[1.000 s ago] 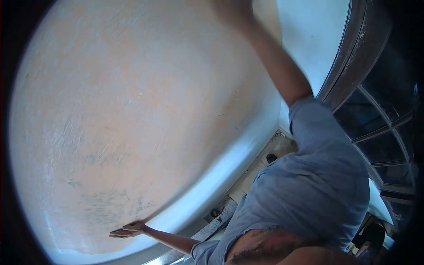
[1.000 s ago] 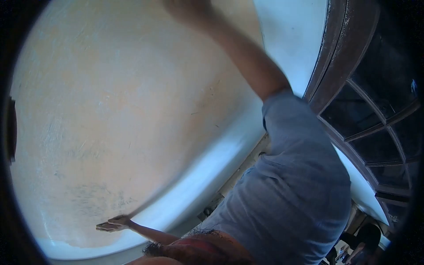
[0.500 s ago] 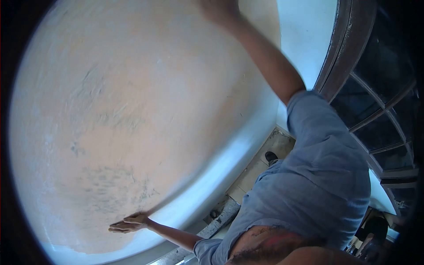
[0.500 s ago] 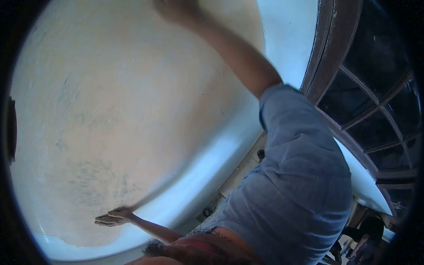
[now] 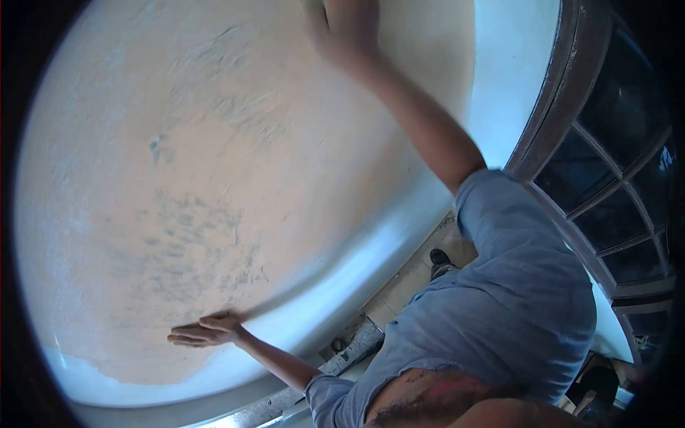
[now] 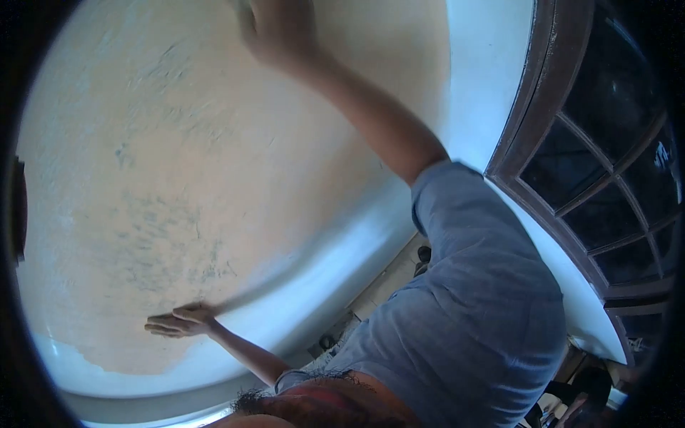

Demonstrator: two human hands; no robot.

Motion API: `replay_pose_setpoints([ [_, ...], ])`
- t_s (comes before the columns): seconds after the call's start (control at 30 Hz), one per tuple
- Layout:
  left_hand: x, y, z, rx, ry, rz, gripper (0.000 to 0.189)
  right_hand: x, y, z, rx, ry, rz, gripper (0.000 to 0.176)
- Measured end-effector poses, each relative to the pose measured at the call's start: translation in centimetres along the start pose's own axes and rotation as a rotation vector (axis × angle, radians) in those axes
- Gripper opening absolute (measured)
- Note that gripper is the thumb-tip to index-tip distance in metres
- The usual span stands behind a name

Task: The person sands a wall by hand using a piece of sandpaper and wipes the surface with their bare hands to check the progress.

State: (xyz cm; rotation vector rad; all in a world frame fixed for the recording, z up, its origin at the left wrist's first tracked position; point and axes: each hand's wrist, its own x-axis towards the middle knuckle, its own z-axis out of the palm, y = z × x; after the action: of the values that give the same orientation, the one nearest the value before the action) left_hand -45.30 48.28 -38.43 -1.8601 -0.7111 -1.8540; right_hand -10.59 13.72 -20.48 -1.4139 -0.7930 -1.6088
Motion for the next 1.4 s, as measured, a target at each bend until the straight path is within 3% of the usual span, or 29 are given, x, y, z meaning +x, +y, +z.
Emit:
replay_pose_setpoints([
  [0.03,0.1,0.0,-0.1,-0.011,0.005,0.011,0.063,-3.8,-1.4,-0.3,-0.005,-0.139,0.133,0.029],
  [0.1,0.2,0.1,-0.1,-0.017,0.000,0.010,0.063,-15.4,-4.6,-1.7,-0.093,-0.269,-0.007,0.029],
  [0.13,0.2,0.4,-0.2,0.003,-0.004,0.012,0.064,-21.9,-5.9,-2.6,0.182,-0.257,-0.012,0.029],
  [0.23,-0.1,-0.2,0.0,0.012,-0.020,-0.044,0.067,-22.0,-6.3,-2.6,0.190,-0.308,-0.126,0.029],
  [0.3,0.1,-0.2,-0.2,-0.004,-0.006,-0.019,0.068,-10.4,-6.3,-1.7,-0.097,-0.280,-0.364,0.028],
  [0.33,0.1,-0.1,-0.1,-0.021,0.005,-0.003,0.068,-5.2,-7.3,-0.2,-0.043,-0.202,-0.154,0.030],
  [0.37,-0.1,-0.3,0.0,-0.020,-0.002,-0.022,0.068,-1.7,-4.5,3.1,0.167,-0.303,0.107,0.036],
  [0.43,-0.1,-0.5,0.2,-0.019,-0.003,-0.012,0.067,7.6,-8.3,3.6,0.184,0.078,-0.232,0.034],
  [0.47,-0.2,-0.5,0.0,-0.018,-0.009,-0.012,0.067,6.2,-9.1,3.4,0.190,0.075,-0.224,0.034],
  [0.53,-0.2,-0.5,-0.1,-0.010,-0.018,-0.017,0.067,0.0,-12.1,1.6,0.138,-0.415,0.178,0.028],
  [0.6,-0.1,-0.6,-0.2,-0.023,-0.029,-0.014,0.067,-10.1,-13.8,-0.1,-0.040,-0.232,-0.108,0.027],
  [0.67,-0.2,-1.1,-0.6,-0.010,-0.042,0.004,0.065,-22.9,-13.3,-0.7,0.115,-0.261,-0.083,0.036],
  [0.7,-0.1,-1.1,-0.4,-0.008,-0.056,0.037,0.063,-25.0,-13.1,-0.6,0.150,-0.278,-0.047,0.038],
  [0.73,-0.1,-1.0,0.0,-0.004,-0.049,0.033,0.063,-22.4,-12.5,-0.1,0.155,-0.274,-0.054,0.038],
  [0.8,-0.4,-1.5,-0.3,0.017,-0.059,0.039,0.063,-12.6,-11.3,0.1,0.039,-0.282,-0.364,0.034],
  [0.83,-0.2,-1.4,-0.3,0.009,-0.051,0.053,0.063,-8.0,-11.2,0.7,-0.136,-0.272,-0.346,0.030],
  [0.87,-0.2,-1.3,-0.5,0.017,-0.053,0.063,0.063,-2.6,-11.0,1.4,-0.069,-0.331,-0.126,0.016],
  [0.9,-0.2,-1.2,-0.5,0.010,-0.057,0.055,0.063,0.5,-11.0,2.3,-0.058,-0.324,-0.123,0.016],
  [0.97,-0.2,-0.9,0.0,0.015,-0.030,0.036,0.063,6.0,-11.3,4.3,0.003,-0.070,-0.226,0.027],
  [1.03,-0.3,-1.6,-0.1,0.018,-0.053,0.054,0.064,5.4,-12.7,4.8,0.043,0.068,-0.268,0.034],
  [1.1,-0.1,-1.2,-0.5,-0.014,-0.044,0.057,0.063,-3.9,-15.7,3.3,-0.023,-0.035,-0.189,0.025],
  [1.17,0.2,-1.1,-0.6,-0.015,-0.052,0.047,0.063,-14.5,-17.6,2.2,0.125,-0.199,-0.162,0.035],
  [1.27,-0.2,-1.4,-0.6,-0.004,-0.066,0.013,0.064,-13.8,-18.3,1.6,0.127,-0.247,-0.237,0.030],
  [1.33,-0.4,-1.9,-0.7,-0.029,-0.113,0.028,0.069,-6.5,-15.9,3.2,0.040,-0.207,-0.359,0.024],
  [1.4,-0.3,-1.8,-0.7,-0.062,-0.100,0.027,0.069,-0.1,-15.5,4.1,0.026,-0.134,-0.298,0.024],
])
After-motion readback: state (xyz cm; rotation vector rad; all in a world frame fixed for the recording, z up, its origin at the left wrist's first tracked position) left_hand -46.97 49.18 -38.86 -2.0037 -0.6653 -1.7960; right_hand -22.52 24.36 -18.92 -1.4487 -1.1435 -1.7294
